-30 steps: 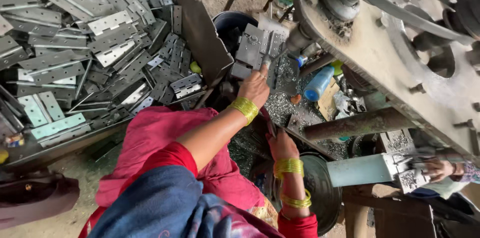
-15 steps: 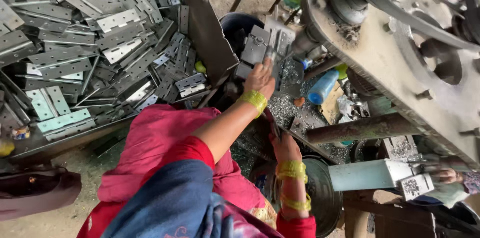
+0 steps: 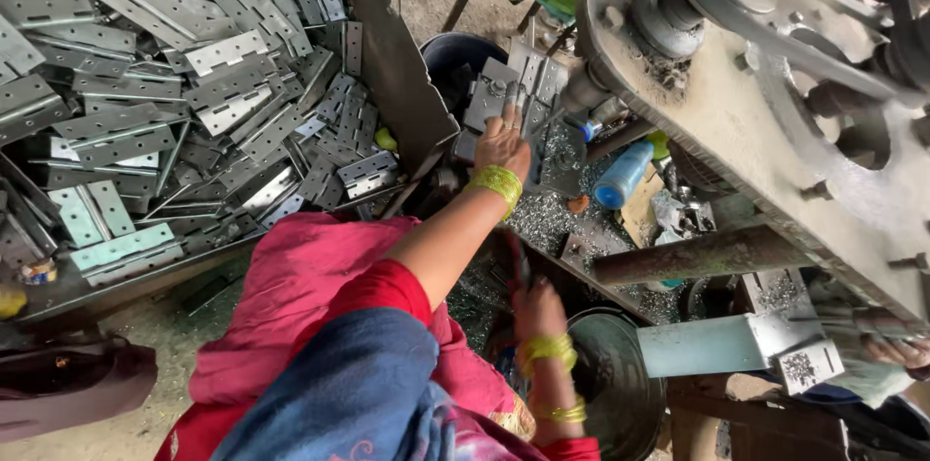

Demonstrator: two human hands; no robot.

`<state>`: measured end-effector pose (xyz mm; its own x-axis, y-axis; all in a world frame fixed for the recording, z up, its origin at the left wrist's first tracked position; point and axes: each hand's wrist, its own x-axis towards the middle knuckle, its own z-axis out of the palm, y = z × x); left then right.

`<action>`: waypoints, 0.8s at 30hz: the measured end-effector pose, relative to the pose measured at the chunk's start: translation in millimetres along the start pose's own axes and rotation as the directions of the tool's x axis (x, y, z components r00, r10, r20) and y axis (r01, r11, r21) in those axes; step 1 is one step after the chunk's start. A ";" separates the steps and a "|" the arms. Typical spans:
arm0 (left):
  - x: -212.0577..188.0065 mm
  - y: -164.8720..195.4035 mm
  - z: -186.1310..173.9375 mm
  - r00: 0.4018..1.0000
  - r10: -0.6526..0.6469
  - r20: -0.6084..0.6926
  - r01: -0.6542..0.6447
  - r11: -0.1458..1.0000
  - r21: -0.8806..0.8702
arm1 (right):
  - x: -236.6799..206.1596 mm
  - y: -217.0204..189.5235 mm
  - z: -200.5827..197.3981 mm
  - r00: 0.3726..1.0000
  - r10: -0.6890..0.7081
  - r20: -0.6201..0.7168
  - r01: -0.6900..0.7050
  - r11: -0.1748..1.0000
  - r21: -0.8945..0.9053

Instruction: The person repeatedly picks up metal plates from a bin, places them into a press machine, and operates the lever to process them. The processed plates are then removed and placed back into the bin. The task is performed continuously throughout the clip.

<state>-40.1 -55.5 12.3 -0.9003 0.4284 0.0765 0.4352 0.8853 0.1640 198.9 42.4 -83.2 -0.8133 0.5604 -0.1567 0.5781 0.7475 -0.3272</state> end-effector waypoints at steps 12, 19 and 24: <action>14.9 -3.9 -25.0 0.994 -0.027 0.105 0.014 0.992 0.124 | 14.4 18.4 10.8 0.993 -0.117 0.001 0.117 0.993 -0.004; 23.4 -2.0 -21.1 0.995 -0.055 0.084 0.054 0.998 0.010 | -15.7 7.4 37.9 1.000 -0.010 0.029 0.009 0.999 0.045; -33.1 -20.8 -1.4 0.987 0.103 -0.123 -0.103 0.995 0.002 | -0.7 -27.3 -39.7 0.983 -0.060 -0.171 0.051 0.997 -0.056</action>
<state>-19.3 -88.3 7.7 -0.8441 0.4916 0.2138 0.5260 0.8366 0.1531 186.3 35.9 -37.1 -0.8230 0.5674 0.0252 0.5387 0.7939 -0.2820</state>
